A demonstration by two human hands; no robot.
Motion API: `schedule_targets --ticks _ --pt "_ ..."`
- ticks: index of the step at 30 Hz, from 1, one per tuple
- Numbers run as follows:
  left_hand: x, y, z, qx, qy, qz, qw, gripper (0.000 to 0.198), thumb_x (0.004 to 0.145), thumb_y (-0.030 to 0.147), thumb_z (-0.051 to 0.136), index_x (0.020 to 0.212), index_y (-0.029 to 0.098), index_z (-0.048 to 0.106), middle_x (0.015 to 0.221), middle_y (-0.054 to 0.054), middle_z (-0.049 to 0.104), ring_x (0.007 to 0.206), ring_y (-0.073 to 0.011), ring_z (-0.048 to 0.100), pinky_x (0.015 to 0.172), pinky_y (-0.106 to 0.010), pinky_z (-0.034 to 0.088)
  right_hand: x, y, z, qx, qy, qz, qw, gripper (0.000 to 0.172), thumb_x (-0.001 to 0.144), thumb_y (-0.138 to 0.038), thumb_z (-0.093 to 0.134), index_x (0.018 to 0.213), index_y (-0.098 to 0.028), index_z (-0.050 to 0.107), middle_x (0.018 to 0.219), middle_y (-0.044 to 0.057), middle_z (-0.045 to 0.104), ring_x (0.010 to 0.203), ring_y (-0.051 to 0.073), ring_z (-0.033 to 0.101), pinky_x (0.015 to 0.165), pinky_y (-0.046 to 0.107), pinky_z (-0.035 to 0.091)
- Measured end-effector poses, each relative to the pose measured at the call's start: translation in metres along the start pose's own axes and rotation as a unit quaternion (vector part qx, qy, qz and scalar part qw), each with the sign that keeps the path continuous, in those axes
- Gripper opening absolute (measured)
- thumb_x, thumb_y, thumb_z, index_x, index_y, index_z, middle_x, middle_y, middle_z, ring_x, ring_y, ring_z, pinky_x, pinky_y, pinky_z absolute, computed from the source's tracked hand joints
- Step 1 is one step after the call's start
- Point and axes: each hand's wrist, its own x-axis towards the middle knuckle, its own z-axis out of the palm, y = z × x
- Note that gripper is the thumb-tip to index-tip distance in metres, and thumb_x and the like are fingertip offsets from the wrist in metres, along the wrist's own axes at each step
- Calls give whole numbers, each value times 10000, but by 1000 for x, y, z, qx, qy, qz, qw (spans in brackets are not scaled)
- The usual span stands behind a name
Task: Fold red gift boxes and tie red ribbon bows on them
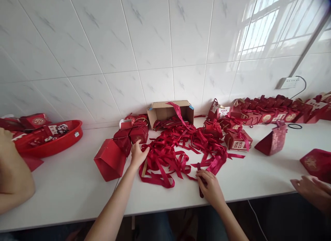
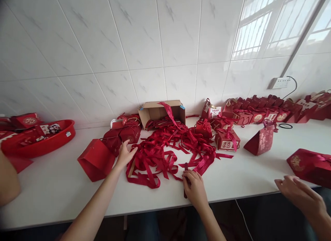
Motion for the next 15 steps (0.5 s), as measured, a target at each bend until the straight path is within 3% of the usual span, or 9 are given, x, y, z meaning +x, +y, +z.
schedule_targets --ticks 3,5,7,9,12,15 --pt "-28 -2 14 30 -103 64 992 474 691 368 683 1148 285 586 1375 -50 480 1335 -275 341 1117 -435 209 0 2 1 0 -3 -2 1000 151 866 -250 479 862 -223 628 994 72 690 960 254 619 910 448 444" --pt "-39 -2 26 47 -158 81 983 587 570 394 785 1129 342 612 1436 -21 424 1373 -330 260 1114 -504 168 0 3 1 -3 -7 -4 1000 152 866 -252 480 858 -221 628 998 74 687 956 253 618 909 450 444" --pt "-41 -5 39 61 -177 70 980 707 490 403 835 1155 338 604 1493 -50 335 1396 -405 141 1085 -600 116 0 3 1 -6 -10 -3 1000 152 865 -249 481 851 -219 630 1005 75 685 958 251 616 912 451 443" --pt "-35 -8 49 64 -172 47 982 634 533 390 827 1125 292 621 1468 -94 361 1391 -429 127 1062 -637 118 0 2 1 -8 -12 0 1000 150 865 -249 484 844 -217 629 1008 74 684 958 249 615 916 454 442" --pt "-16 -9 56 36 -147 12 988 375 743 344 703 1084 212 619 1314 -114 511 1296 -350 367 1034 -580 278 0 1 0 -5 -11 1 1000 154 868 -253 481 837 -213 627 1002 80 685 957 250 613 915 455 444" --pt "7 -1 53 -28 -114 -27 993 322 882 312 558 1167 163 551 1211 -94 564 1059 -231 571 892 -455 478 1 0 0 -1 -7 -2 1000 158 868 -251 476 837 -211 626 1001 90 684 962 256 612 917 456 444"
